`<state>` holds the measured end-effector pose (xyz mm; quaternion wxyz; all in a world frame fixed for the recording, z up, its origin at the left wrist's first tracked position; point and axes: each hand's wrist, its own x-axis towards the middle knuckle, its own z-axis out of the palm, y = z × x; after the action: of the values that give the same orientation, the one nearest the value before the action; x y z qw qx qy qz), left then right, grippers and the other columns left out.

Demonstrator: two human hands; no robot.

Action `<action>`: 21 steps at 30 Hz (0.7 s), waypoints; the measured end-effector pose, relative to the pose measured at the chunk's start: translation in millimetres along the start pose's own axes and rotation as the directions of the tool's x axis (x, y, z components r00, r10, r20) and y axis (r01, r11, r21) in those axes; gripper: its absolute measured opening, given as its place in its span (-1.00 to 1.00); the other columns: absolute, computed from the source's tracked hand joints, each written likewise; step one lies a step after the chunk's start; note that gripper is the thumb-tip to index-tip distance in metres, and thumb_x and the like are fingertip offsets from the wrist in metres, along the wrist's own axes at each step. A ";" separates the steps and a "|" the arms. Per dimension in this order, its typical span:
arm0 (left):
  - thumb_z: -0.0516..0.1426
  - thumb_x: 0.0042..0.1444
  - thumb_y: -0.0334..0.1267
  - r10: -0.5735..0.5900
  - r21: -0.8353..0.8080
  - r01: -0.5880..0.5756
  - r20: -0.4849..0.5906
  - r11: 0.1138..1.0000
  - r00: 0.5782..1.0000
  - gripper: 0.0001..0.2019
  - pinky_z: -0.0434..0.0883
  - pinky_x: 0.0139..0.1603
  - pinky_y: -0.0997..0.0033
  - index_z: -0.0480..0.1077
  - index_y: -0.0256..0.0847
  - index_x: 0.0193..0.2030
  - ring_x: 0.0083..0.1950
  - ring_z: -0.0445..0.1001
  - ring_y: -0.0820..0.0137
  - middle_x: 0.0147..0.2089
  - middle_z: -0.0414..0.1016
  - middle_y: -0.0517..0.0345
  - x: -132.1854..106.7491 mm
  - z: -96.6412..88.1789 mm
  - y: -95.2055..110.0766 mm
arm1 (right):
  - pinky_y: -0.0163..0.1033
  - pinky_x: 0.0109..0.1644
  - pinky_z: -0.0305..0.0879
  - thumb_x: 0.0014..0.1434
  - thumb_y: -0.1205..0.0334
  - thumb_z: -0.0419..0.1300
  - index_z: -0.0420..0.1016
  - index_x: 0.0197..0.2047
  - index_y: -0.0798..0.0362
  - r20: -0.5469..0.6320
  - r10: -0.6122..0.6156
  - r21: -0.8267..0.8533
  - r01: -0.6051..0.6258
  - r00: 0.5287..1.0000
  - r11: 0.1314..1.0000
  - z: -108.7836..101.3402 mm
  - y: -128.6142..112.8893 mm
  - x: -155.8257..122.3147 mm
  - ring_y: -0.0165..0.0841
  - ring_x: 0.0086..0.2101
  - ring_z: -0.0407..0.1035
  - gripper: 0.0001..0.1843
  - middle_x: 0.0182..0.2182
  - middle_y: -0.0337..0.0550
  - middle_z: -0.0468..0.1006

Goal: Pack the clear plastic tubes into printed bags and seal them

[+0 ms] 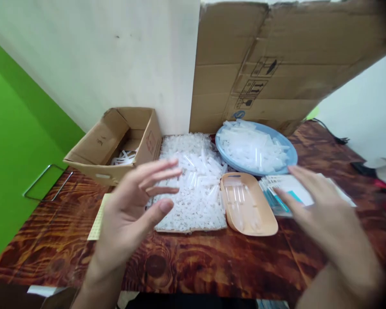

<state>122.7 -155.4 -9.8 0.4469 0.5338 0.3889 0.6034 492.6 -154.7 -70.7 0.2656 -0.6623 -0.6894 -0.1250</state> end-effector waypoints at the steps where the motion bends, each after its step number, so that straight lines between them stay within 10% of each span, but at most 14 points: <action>1: 0.32 0.15 -0.31 -0.064 0.031 0.063 0.032 0.997 0.997 -0.72 0.57 -0.05 0.23 0.56 -0.16 0.02 0.02 0.56 0.14 0.02 0.60 0.00 -1.8 -4.1 -10.9 | 0.05 0.25 0.25 0.41 -0.08 0.01 0.40 0.25 0.19 -0.016 -0.028 0.000 0.028 0.999 1.000 13.3 6.0 -3.3 0.01 0.13 0.37 -0.43 0.10 0.28 0.50; 9: 0.36 0.05 -0.03 -0.519 0.137 0.526 -0.082 0.840 0.851 -0.71 0.52 -0.13 0.40 0.63 -0.19 -0.20 -0.21 0.59 0.22 -0.26 0.66 0.04 -60.6 -17.6 -105.9 | 0.37 0.33 0.03 0.36 0.19 0.00 0.53 0.03 0.19 -0.023 0.035 -0.240 -0.040 0.999 0.970 50.5 38.2 -63.9 0.04 0.06 0.44 -0.63 0.00 0.21 0.60; 13: 0.26 0.12 0.13 -0.565 0.146 0.567 -0.060 0.810 0.823 -0.60 0.51 -0.08 0.35 0.62 -0.21 -0.19 -0.19 0.60 0.20 -0.25 0.66 0.01 -70.5 -8.6 -111.0 | 0.16 0.25 0.29 0.28 0.35 0.18 0.60 -0.08 0.14 -0.311 -0.082 -0.268 -0.005 0.947 0.963 45.7 36.3 -61.8 -0.11 -0.18 0.59 -0.79 -0.18 0.04 0.70; 16: 0.09 0.22 0.26 -0.628 0.018 0.628 0.045 0.778 0.777 -0.43 0.51 -0.06 0.27 0.61 -0.26 -0.14 -0.19 0.61 0.19 -0.21 0.67 -0.07 -67.7 5.8 -115.5 | 0.13 0.12 0.42 0.19 0.42 0.29 0.62 -0.06 0.12 -0.512 -0.094 -0.200 -0.012 0.854 0.980 47.9 11.0 -57.9 -0.07 -0.22 0.60 -0.77 -0.23 0.02 0.71; 19: 0.05 0.17 0.37 -0.658 -0.194 0.693 0.220 0.694 0.720 -0.29 0.53 -0.05 0.17 0.58 -0.30 -0.01 -0.08 0.62 0.09 -0.10 0.66 -0.18 -61.3 26.6 -126.0 | 0.08 0.03 0.44 0.24 0.45 0.22 0.63 -0.12 -0.02 -0.262 -0.257 0.040 0.277 0.930 0.960 56.2 -43.6 -64.9 -0.14 -0.27 0.60 -0.76 -0.26 -0.11 0.72; 21: 0.12 0.12 0.36 -0.674 -0.313 0.716 0.250 0.623 0.695 -0.28 0.53 -0.06 0.15 0.55 -0.34 0.03 -0.07 0.62 0.06 -0.06 0.65 -0.22 -56.0 38.6 -133.5 | -0.01 0.03 0.45 0.28 0.46 0.17 0.62 -0.04 -0.08 -0.260 -0.423 0.232 0.482 0.868 0.845 64.5 -84.3 -74.5 -0.21 -0.21 0.60 -0.69 -0.24 -0.20 0.73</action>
<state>179.3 -169.3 -147.8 0.7614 0.2743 0.4129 0.4178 395.7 -191.7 -148.6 0.3899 -0.4181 -0.8071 -0.1478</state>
